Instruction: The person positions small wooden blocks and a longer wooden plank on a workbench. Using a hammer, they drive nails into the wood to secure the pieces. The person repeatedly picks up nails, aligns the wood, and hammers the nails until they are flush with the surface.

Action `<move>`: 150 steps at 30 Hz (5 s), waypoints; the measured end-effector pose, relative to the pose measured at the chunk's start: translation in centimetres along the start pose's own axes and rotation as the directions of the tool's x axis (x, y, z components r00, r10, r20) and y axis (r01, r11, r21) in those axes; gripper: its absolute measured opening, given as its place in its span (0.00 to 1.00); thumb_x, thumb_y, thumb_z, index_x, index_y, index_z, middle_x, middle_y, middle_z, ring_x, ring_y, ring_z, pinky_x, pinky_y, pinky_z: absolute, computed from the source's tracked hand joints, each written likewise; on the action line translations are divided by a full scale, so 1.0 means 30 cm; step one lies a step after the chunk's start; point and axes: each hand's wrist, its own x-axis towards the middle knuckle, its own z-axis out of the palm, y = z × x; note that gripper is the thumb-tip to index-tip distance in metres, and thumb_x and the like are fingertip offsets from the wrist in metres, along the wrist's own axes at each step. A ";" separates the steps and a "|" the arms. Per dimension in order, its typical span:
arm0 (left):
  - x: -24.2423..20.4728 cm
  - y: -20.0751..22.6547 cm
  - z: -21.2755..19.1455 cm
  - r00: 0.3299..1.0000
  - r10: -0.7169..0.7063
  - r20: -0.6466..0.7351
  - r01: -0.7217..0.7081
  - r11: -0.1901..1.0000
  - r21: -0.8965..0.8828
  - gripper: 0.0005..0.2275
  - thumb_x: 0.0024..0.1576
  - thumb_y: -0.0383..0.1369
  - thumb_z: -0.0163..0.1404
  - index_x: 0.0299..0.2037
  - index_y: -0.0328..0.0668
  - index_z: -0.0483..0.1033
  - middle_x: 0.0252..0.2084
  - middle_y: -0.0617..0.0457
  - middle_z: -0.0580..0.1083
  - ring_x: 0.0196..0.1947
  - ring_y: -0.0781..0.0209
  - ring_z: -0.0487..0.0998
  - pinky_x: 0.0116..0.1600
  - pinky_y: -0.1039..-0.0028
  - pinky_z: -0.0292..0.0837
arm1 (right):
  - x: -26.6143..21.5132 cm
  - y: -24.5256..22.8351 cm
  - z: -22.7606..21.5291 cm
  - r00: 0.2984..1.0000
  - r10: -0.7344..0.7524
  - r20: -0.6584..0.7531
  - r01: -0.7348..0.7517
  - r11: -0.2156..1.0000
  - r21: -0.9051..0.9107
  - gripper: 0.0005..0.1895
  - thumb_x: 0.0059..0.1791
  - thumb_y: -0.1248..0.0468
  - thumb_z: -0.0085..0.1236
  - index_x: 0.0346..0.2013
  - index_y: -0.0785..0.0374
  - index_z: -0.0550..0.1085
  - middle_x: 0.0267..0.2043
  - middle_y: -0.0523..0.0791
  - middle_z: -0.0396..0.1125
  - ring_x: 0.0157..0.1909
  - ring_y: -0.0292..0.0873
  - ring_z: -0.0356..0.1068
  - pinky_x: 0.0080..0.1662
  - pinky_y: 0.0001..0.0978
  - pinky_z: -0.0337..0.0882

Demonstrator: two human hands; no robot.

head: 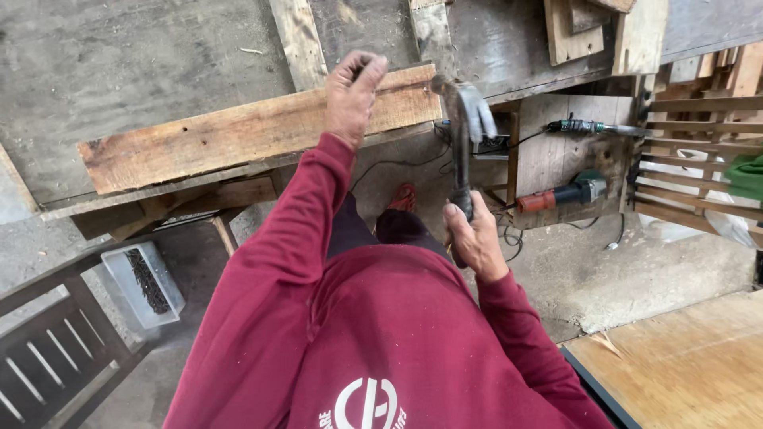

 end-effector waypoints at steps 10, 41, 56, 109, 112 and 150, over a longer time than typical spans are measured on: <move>-0.097 0.047 -0.008 0.972 0.102 0.212 -0.203 0.821 0.534 0.09 0.60 0.34 0.62 0.46 0.39 0.83 0.39 0.50 0.83 0.37 0.66 0.83 0.44 0.74 0.77 | -0.004 -0.026 -0.037 0.989 0.146 0.029 -0.146 0.989 0.014 0.13 0.55 0.54 0.53 0.40 0.60 0.65 0.22 0.37 0.61 0.18 0.31 0.60 0.22 0.26 0.65; -0.008 -0.054 -0.073 0.928 0.291 -0.234 -0.192 0.910 0.367 0.09 0.69 0.34 0.45 0.55 0.41 0.67 0.31 0.58 0.71 0.30 0.70 0.73 0.35 0.77 0.75 | -0.161 -0.377 -0.087 0.673 -0.711 -0.205 0.739 0.656 0.152 0.16 0.61 0.54 0.49 0.42 0.66 0.70 0.27 0.45 0.66 0.21 0.39 0.65 0.25 0.29 0.67; -0.003 -0.027 -0.069 0.933 0.270 -0.238 -0.180 0.922 0.342 0.07 0.71 0.35 0.43 0.51 0.42 0.68 0.29 0.59 0.71 0.29 0.71 0.73 0.36 0.78 0.73 | 0.009 -0.389 -0.192 0.605 -0.794 -0.059 0.760 0.554 0.340 0.20 0.60 0.46 0.40 0.46 0.58 0.73 0.30 0.49 0.71 0.24 0.40 0.74 0.28 0.31 0.75; -0.687 0.120 -0.517 0.717 -0.430 -0.548 0.131 0.856 -0.500 0.10 0.68 0.39 0.50 0.40 0.40 0.72 0.23 0.61 0.66 0.15 0.74 0.60 0.17 0.81 0.49 | 0.000 0.018 0.391 0.882 0.146 0.448 0.220 0.714 -0.664 0.23 0.46 0.52 0.65 0.46 0.66 0.77 0.26 0.53 0.72 0.28 0.43 0.75 0.35 0.37 0.73; -0.749 0.076 -0.547 0.622 -0.415 -0.664 0.048 0.867 -0.497 0.08 0.62 0.39 0.48 0.43 0.46 0.76 0.22 0.62 0.70 0.11 0.77 0.56 0.14 0.82 0.46 | 0.015 -0.017 0.507 0.856 0.176 0.486 0.240 0.696 -0.676 0.23 0.47 0.52 0.64 0.48 0.66 0.76 0.29 0.55 0.73 0.31 0.47 0.76 0.38 0.40 0.73; -0.611 0.534 -1.424 0.835 0.105 -0.540 0.210 0.847 0.489 0.16 0.55 0.34 0.63 0.50 0.32 0.81 0.41 0.45 0.83 0.38 0.65 0.82 0.46 0.75 0.78 | 0.476 0.177 1.675 0.688 -0.347 0.637 0.722 0.405 -0.560 0.30 0.50 0.48 0.68 0.61 0.60 0.71 0.60 0.51 0.69 0.62 0.56 0.65 0.62 0.50 0.63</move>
